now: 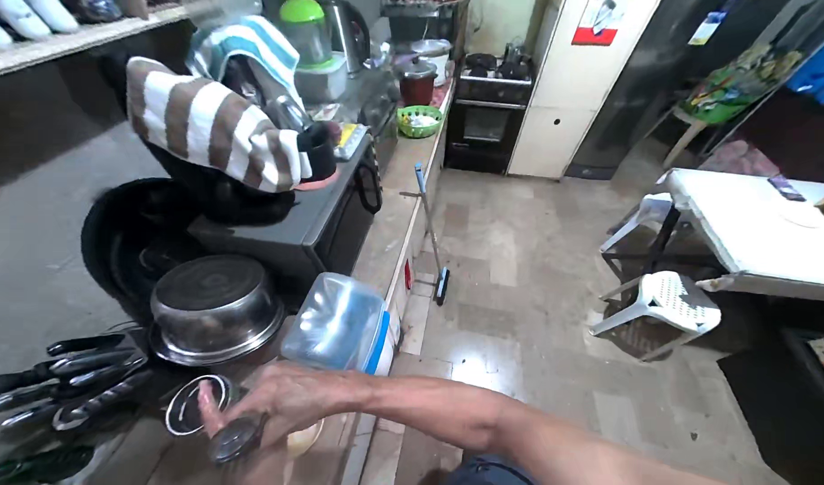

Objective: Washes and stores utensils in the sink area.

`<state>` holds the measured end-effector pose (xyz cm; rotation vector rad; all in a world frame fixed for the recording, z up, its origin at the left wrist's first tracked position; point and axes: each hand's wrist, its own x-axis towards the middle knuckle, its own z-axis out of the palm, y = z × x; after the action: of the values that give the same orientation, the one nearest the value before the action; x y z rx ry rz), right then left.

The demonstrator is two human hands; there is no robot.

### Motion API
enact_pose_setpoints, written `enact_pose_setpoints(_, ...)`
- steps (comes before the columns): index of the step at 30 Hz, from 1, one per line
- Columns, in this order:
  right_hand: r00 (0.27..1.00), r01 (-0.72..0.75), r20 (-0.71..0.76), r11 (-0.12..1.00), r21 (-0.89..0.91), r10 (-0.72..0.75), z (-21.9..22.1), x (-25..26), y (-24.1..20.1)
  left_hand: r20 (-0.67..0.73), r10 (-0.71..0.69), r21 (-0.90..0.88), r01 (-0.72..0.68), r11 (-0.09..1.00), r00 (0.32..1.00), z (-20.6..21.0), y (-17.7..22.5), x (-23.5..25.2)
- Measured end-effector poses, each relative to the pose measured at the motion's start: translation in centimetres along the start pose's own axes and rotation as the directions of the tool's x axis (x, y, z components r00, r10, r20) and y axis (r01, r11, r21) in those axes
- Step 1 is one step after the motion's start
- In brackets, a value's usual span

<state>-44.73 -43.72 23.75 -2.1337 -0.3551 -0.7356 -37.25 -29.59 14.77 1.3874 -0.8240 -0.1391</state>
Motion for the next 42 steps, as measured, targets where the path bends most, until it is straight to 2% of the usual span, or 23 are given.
enact_pose_setpoints(2,0.999,-0.002,-0.046,0.999,0.043,0.004,-3.9,-2.7,0.0,0.009,-0.171,0.044,0.170,0.984,0.985,4.5,2.0,-0.4)
enact_pose_setpoints(3,0.997,-0.019,-0.076,0.999,0.041,0.022,-5.9,-4.3,0.0,0.064,-0.121,0.042,0.118,0.992,0.991,5.8,-0.3,-0.7)
enact_pose_setpoints(4,0.994,-0.063,-0.088,0.997,0.041,0.067,-7.9,-5.9,-0.2,0.197,0.121,0.112,-0.145,0.983,0.973,6.0,-4.8,-1.4)
enact_pose_setpoints(5,0.990,-0.110,-0.088,0.993,0.042,0.113,-10.0,-7.5,-0.3,0.395,0.454,0.217,-0.561,0.799,0.799,5.3,-10.3,-1.1)
enact_pose_setpoints(6,0.983,-0.162,-0.079,0.985,0.056,0.166,-12.0,-9.2,-0.3,0.359,0.047,0.418,-0.205,0.885,0.932,7.3,-6.3,-2.5)
enact_pose_setpoints(7,0.977,-0.182,-0.101,0.981,0.071,0.189,-13.6,-11.2,0.0,0.246,-0.187,0.485,0.046,0.873,0.951,9.7,-3.9,-3.3)
enact_pose_setpoints(8,0.967,-0.210,-0.125,0.973,0.092,0.221,-15.0,-13.4,0.4,0.189,-0.229,0.526,0.099,0.845,0.955,11.4,-2.7,-3.8)
enact_pose_setpoints(9,0.954,-0.232,-0.173,0.968,0.100,0.246,-16.4,-15.5,1.0,0.168,-0.231,0.577,0.094,0.811,0.958,12.3,-2.7,-4.1)
enact_pose_setpoints(11,0.896,-0.254,-0.324,0.950,0.183,0.303,-18.8,-18.5,3.1,0.084,-0.249,0.681,0.127,0.721,0.965,12.8,-3.9,-4.5)
enact_pose_setpoints(14,0.707,-0.436,-0.437,0.829,0.349,0.556,-20.6,-22.8,4.6,-0.033,-0.373,0.772,0.261,0.580,0.927,12.5,-5.2,-4.5)
enact_pose_setpoints(15,0.657,-0.458,-0.463,0.802,0.382,0.596,-20.8,-23.8,5.1,-0.053,-0.382,0.787,0.274,0.553,0.923,12.4,-5.7,-4.2)
enact_pose_setpoints(18,0.557,-0.478,-0.522,0.763,0.435,0.646,-20.0,-25.9,5.5,-0.005,-0.278,0.817,0.164,0.553,0.960,11.8,-6.6,-3.9)
enact_pose_setpoints(20,0.517,-0.474,-0.549,0.753,0.456,0.657,-19.1,-26.1,5.5,0.025,-0.163,0.768,0.085,0.635,0.986,11.5,-6.4,-3.6)
enact_pose_setpoints(23,0.459,-0.425,-0.589,0.747,0.512,0.665,-17.3,-24.8,6.3,0.002,-0.061,0.659,0.045,0.751,0.998,10.4,-4.8,-2.4)
enact_pose_setpoints(26,0.440,-0.327,-0.620,0.759,0.563,0.650,-15.1,-22.2,7.4,-0.122,-0.075,0.548,0.130,0.826,0.990,9.8,-2.4,1.4)
enact_pose_setpoints(29,0.456,-0.270,-0.639,0.780,0.564,0.620,-12.8,-18.9,8.8,-0.335,-0.134,0.408,0.272,0.871,0.933,10.1,-1.7,6.0)
enact_pose_setpoints(32,0.481,-0.247,-0.645,0.798,0.550,0.594,-10.8,-15.8,9.9,-0.393,-0.115,0.353,0.265,0.897,0.912,10.0,-2.0,7.4)
enact_pose_setpoints(35,0.464,-0.273,-0.677,0.819,0.504,0.572,-9.2,-13.4,10.7,-0.361,-0.005,0.329,0.132,0.935,0.933,9.9,-2.2,6.2)
enact_pose_setpoints(38,0.401,-0.303,-0.681,0.791,0.532,0.612,-7.7,-12.2,11.3,-0.174,0.111,0.396,-0.034,0.917,0.979,9.0,-2.3,1.9)
enact_pose_setpoints(42,0.349,-0.308,-0.688,0.772,0.557,0.636,-5.9,-12.2,12.2,-0.016,0.277,0.456,-0.239,0.857,0.961,10.1,-3.7,-0.3)
